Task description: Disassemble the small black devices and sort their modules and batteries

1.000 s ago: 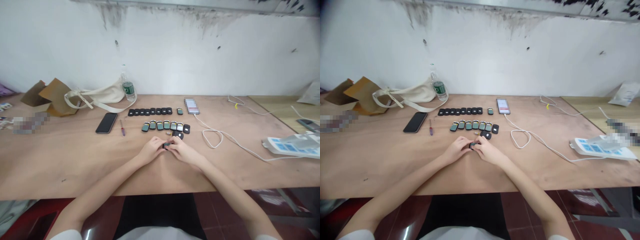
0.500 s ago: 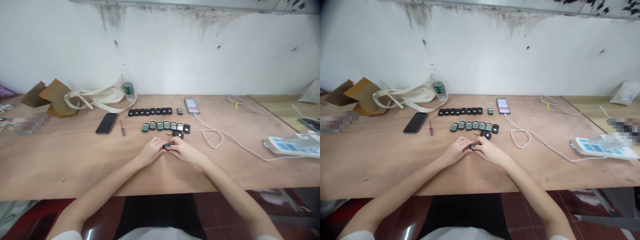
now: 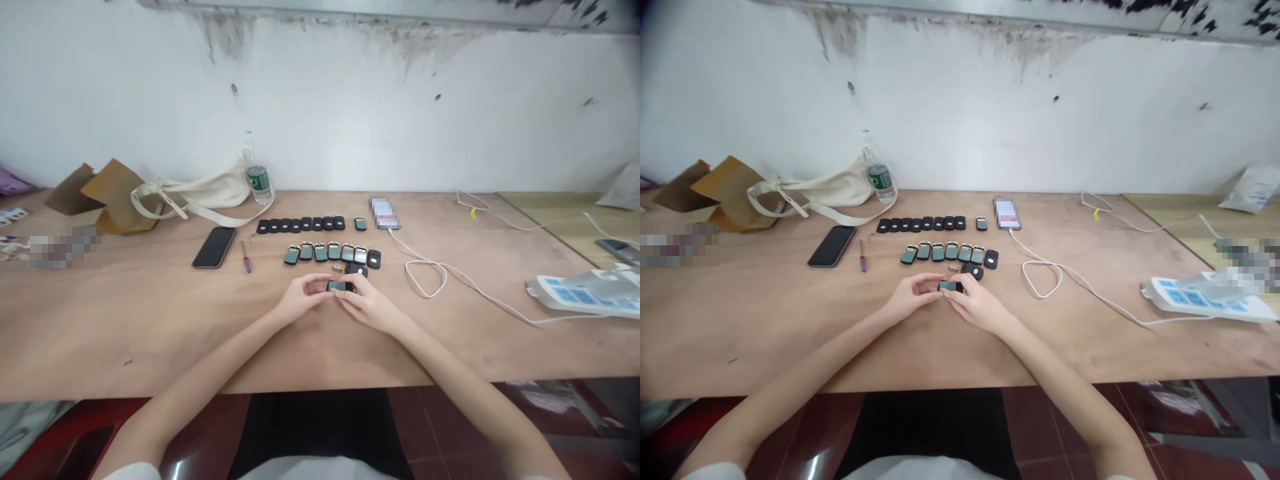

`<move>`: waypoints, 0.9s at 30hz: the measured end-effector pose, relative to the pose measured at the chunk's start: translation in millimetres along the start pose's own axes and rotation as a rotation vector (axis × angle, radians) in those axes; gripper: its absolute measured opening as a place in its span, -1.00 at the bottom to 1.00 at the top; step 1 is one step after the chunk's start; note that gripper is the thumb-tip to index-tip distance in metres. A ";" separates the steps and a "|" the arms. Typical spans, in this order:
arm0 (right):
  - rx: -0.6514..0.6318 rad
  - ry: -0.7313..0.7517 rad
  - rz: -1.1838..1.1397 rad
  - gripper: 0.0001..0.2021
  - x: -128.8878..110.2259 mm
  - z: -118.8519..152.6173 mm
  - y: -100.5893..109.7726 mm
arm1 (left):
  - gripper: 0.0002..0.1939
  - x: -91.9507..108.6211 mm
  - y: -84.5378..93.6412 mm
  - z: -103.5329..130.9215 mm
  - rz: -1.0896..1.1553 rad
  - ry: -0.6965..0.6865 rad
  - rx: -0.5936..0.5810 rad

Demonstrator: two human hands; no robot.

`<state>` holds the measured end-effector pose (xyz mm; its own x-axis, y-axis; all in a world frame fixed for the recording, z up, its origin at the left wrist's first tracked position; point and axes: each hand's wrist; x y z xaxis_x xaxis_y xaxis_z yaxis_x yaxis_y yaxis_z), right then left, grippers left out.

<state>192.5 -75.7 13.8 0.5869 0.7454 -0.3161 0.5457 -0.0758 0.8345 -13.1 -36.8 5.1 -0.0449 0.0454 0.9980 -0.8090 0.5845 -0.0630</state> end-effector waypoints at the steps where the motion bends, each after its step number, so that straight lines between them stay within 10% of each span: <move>1: 0.005 -0.001 0.012 -0.71 -0.4 0.3 -0.1 | -0.49 1.0 0.3 -0.9 0.070 0.051 0.013; 27: 0.107 -0.084 -0.105 -0.73 -5.8 -3.8 -0.5 | -0.54 -0.9 1.6 -0.9 0.281 0.203 0.009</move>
<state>186.6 -77.4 16.9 0.5685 0.6956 -0.4392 0.6645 -0.0736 0.7436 -13.8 -35.2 4.1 -0.1498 0.3644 0.9191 -0.7867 0.5192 -0.3341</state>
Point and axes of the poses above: each hand's wrist, its own z-axis away from the middle knuckle, its own y-axis out of the back of the hand, x = y × z, and after that the axes turned 5 degrees about -x, right-handed
